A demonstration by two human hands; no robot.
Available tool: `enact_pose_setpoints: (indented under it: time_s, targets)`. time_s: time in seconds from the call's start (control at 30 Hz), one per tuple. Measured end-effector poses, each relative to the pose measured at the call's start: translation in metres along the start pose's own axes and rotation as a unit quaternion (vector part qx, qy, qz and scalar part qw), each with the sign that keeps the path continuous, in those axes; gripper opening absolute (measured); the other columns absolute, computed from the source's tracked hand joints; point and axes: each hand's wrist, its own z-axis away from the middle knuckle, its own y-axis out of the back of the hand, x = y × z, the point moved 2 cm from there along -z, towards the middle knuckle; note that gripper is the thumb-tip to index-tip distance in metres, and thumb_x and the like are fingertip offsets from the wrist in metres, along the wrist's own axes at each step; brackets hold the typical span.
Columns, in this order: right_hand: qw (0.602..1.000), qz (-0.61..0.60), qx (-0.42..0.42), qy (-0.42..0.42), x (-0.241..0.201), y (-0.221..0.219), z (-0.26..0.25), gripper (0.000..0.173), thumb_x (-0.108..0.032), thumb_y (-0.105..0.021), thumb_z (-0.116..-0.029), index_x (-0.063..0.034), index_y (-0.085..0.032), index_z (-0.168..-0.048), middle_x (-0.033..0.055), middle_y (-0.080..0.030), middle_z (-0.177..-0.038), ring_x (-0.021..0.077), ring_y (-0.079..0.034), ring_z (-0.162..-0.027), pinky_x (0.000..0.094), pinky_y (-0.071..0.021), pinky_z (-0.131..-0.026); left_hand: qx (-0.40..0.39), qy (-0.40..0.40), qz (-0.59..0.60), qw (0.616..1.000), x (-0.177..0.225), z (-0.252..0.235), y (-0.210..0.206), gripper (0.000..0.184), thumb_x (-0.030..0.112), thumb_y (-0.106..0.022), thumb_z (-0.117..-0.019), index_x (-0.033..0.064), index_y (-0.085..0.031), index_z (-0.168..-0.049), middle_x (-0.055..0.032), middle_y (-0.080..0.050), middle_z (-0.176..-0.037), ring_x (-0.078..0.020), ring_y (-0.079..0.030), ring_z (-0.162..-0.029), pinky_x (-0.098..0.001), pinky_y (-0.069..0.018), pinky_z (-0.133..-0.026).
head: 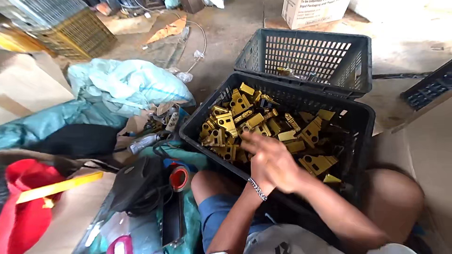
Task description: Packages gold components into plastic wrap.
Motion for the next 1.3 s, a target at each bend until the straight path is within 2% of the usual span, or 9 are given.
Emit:
enact_pose_setpoints:
  time_s: [0.17, 0.27, 0.43, 0.67, 0.83, 0.93, 1.07, 1.2, 1.3]
  targets:
    - [0.964, -0.198, 0.078, -0.162, 0.033, 0.017, -0.006, 0.064, -0.04, -0.02, -0.1104, 0.0001, -0.068, -0.125, 0.01, -0.057, -0.149, 0.0254, -0.035, -0.151, 0.0553, -0.0165, -0.124, -0.051, -0.133, 0.067, 0.988, 0.046, 0.009, 0.019, 0.036, 0.012, -0.078, -0.0731, -0.0141, -0.067, -0.096, -0.0175, -0.071, -0.088, -0.0115, -0.069, -0.087, -0.0226, -0.0538, -0.083]
    - [0.958, -0.215, 0.058, -0.181, 0.048, 0.015, 0.002, 0.05, -0.026, -0.03, -0.1093, 0.0061, -0.066, -0.12, 0.0157, -0.059, -0.142, 0.0186, -0.051, -0.136, 0.0379, -0.0395, -0.115, -0.061, -0.086, 0.127, 0.986, 0.038, 0.003, 0.022, 0.04, 0.007, -0.082, -0.0695, -0.0146, -0.066, -0.099, -0.0123, -0.073, -0.09, -0.0058, -0.069, -0.088, -0.0218, -0.0555, -0.083]
    - [0.883, -0.192, 0.219, -0.368, 0.08, 0.065, 0.026, 0.04, -0.028, -0.045, -0.1076, 0.001, -0.059, -0.13, 0.0127, -0.065, -0.129, 0.0183, -0.065, -0.114, 0.0396, -0.0536, -0.097, -0.107, 0.019, 0.185, 0.977, 0.029, 0.005, 0.074, 0.038, 0.002, -0.068, -0.0918, -0.0069, -0.06, -0.127, -0.0002, -0.071, -0.11, 0.0012, -0.065, -0.102, -0.0203, -0.0538, -0.095]
    - [0.958, -0.273, 0.032, -0.085, 0.005, 0.038, 0.04, 0.02, -0.014, -0.065, -0.0978, 0.0019, -0.071, -0.108, 0.0031, -0.071, -0.108, 0.0019, -0.067, -0.099, 0.0217, -0.0585, -0.088, 0.052, -0.097, 0.142, 0.984, 0.037, 0.027, 0.071, 0.036, 0.013, -0.083, -0.0784, 0.0059, -0.065, -0.109, 0.0165, -0.072, -0.101, 0.0123, -0.063, -0.1, -0.014, -0.0536, -0.091]
    - [0.927, -0.334, -0.059, -0.158, 0.007, 0.049, 0.04, 0.039, -0.02, -0.061, -0.1, 0.0057, -0.061, -0.129, 0.0102, -0.065, -0.125, 0.009, -0.066, -0.109, 0.0271, -0.0571, -0.095, 0.049, -0.099, 0.081, 0.991, 0.032, 0.031, 0.067, 0.045, 0.016, -0.083, -0.0799, -0.0116, -0.062, -0.109, -0.0019, -0.072, -0.101, 0.0061, -0.064, -0.101, -0.0159, -0.052, -0.094]
    - [0.911, -0.377, -0.027, -0.164, 0.006, 0.04, 0.045, 0.01, -0.008, -0.061, -0.0984, -0.0037, -0.069, -0.1, -0.0067, -0.07, -0.092, -0.0037, -0.065, -0.08, 0.0164, -0.0565, -0.073, -0.021, -0.05, 0.18, 0.982, 0.037, 0.033, 0.059, 0.05, 0.011, -0.091, -0.0714, -0.0002, -0.065, -0.112, 0.0058, -0.074, -0.103, 0.0006, -0.068, -0.101, -0.0232, -0.0579, -0.093]
    - [0.885, -0.388, -0.033, -0.257, 0.005, 0.039, 0.058, 0.021, -0.017, -0.054, -0.105, -0.0136, -0.063, -0.087, -0.0142, -0.061, -0.07, -0.0051, -0.057, -0.057, 0.014, -0.051, -0.054, -0.049, 0.024, 0.234, 0.971, 0.033, 0.042, 0.063, 0.042, 0.005, -0.084, -0.0779, 0.0042, -0.064, -0.115, 0.0084, -0.073, -0.105, -0.0006, -0.068, -0.103, -0.0239, -0.0576, -0.094]
    - [0.88, -0.415, -0.078, -0.217, 0.009, 0.042, 0.068, 0.01, -0.009, -0.059, -0.1008, -0.007, -0.068, -0.099, -0.0105, -0.069, -0.083, -0.0016, -0.066, -0.072, 0.0185, -0.059, -0.069, -0.059, 0.056, 0.234, 0.969, 0.024, 0.044, 0.069, 0.042, -0.003, -0.075, -0.0818, -0.0062, -0.06, -0.12, 0.0021, -0.073, -0.11, -0.0019, -0.067, -0.105, -0.0236, -0.0559, -0.096]
    - [0.861, -0.441, -0.092, -0.235, 0.012, 0.04, 0.073, 0.006, -0.008, -0.071, -0.0923, -0.013, -0.068, -0.09, -0.0116, -0.07, -0.076, -0.0026, -0.064, -0.059, 0.016, -0.056, -0.056, -0.033, -0.011, 0.177, 0.984, 0.011, 0.037, 0.07, 0.048, 0.004, -0.074, -0.085, -0.0126, -0.058, -0.127, -0.0055, -0.072, -0.117, -0.003, -0.067, -0.104, -0.0234, -0.056, -0.095]
